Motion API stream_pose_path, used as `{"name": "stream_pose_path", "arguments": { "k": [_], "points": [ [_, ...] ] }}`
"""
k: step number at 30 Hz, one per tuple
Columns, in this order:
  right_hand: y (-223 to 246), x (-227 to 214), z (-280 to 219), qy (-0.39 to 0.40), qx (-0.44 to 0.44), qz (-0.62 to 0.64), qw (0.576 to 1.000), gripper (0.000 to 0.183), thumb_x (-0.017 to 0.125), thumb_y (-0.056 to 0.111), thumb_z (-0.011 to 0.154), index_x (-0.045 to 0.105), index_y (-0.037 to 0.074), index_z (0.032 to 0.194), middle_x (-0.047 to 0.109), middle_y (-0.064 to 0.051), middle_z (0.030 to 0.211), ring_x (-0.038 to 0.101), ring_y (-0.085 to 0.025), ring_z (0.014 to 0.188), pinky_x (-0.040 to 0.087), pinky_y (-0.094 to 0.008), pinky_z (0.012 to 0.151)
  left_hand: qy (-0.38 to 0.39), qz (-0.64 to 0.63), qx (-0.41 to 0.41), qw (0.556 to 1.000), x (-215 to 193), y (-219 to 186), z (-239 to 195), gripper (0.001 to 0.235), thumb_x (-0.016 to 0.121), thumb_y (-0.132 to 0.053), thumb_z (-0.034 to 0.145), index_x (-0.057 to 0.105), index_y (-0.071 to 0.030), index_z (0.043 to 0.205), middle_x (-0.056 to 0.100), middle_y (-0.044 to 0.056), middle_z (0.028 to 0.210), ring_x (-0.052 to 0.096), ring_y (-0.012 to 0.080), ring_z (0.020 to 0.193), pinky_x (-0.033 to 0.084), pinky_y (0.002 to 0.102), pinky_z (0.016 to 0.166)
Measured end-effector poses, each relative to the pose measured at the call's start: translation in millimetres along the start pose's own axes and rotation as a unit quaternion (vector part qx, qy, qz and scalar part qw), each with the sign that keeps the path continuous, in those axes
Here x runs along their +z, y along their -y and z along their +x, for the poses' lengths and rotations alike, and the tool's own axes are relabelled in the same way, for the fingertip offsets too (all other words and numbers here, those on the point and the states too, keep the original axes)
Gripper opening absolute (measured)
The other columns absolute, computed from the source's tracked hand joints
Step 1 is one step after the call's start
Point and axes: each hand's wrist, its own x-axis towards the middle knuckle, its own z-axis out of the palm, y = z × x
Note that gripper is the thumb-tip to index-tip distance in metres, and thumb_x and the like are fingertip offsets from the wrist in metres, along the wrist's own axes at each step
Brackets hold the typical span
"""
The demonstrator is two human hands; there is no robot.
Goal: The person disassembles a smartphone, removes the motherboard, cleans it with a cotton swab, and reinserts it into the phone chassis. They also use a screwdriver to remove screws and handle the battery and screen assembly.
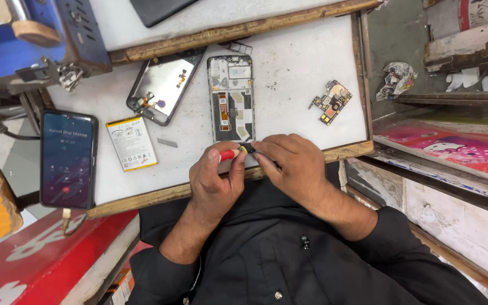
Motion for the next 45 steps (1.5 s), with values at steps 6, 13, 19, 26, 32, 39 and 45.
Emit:
{"name": "stream_pose_path", "arguments": {
  "k": [6,13,19,26,32,39,45],
  "points": [
    [-2,2,-1,-0.002,0.011,0.002,1.000,0.022,0.082,0.014,0.084,0.078,0.015,0.105,0.073,0.003,0.097,0.068,-0.018,0.082,0.055,-0.033,0.070,0.012,0.023,0.025,0.999,1,-1,2,0.086,0.075,0.003,0.098,0.014,-0.014,0.156,0.067,0.015,0.100,0.073,0.0278,0.084,0.062,0.036,0.067],
    [-4,3,-2,0.002,0.023,0.009,1.000,0.022,0.083,0.014,0.083,0.078,0.016,0.104,0.074,0.003,0.098,0.069,-0.018,0.083,0.056,-0.032,0.070,0.019,0.045,0.036,0.998,2,-3,5,0.083,0.077,0.001,0.100,0.017,-0.014,0.155,0.067,0.013,0.101,0.073,0.0276,0.083,0.060,0.037,0.065],
    [-6,3,-2,0.007,0.032,0.014,0.999,0.023,0.083,0.014,0.082,0.079,0.016,0.104,0.074,0.002,0.097,0.069,-0.021,0.082,0.056,-0.034,0.070,0.054,0.003,0.092,0.994,-14,-12,24,0.061,0.082,0.000,0.092,0.046,-0.021,0.136,0.064,0.014,0.114,0.069,0.0331,0.103,0.061,0.045,0.085],
    [-5,3,-4,0.024,0.049,-0.004,0.998,0.024,0.084,0.013,0.077,0.078,0.014,0.099,0.075,-0.002,0.099,0.070,-0.025,0.086,0.057,-0.037,0.072,0.154,-0.035,0.058,0.986,-28,-22,43,0.055,0.078,-0.001,0.073,0.060,-0.020,0.122,0.063,0.016,0.122,0.059,0.0414,0.119,0.050,0.057,0.101],
    [-14,-12,-6,-0.005,0.078,0.120,0.990,0.016,0.077,0.006,0.091,0.077,0.009,0.107,0.076,-0.006,0.104,0.074,-0.020,0.090,0.060,-0.029,0.076,0.196,-0.086,0.017,0.977,-29,-22,39,0.051,0.075,0.005,0.087,0.064,-0.017,0.132,0.067,0.011,0.130,0.058,0.0362,0.131,0.047,0.056,0.114],
    [-34,-46,4,-0.043,0.151,0.062,0.986,0.015,0.077,0.006,0.095,0.078,0.006,0.110,0.078,-0.008,0.103,0.065,-0.015,0.067,0.051,-0.027,0.062,0.168,-0.079,-0.021,0.982,-31,-21,37,0.047,0.075,0.001,0.091,0.064,-0.020,0.130,0.067,0.009,0.124,0.064,0.0332,0.126,0.052,0.052,0.112],
    [-14,-22,-2,0.010,0.051,0.070,0.996,0.025,0.077,0.005,0.086,0.076,0.008,0.111,0.075,-0.007,0.111,0.071,-0.021,0.086,0.058,-0.032,0.074,0.157,-0.073,-0.005,0.985,-29,-20,41,0.048,0.074,0.005,0.089,0.067,-0.020,0.128,0.066,0.008,0.121,0.067,0.0341,0.121,0.057,0.050,0.110]
  ]
}}
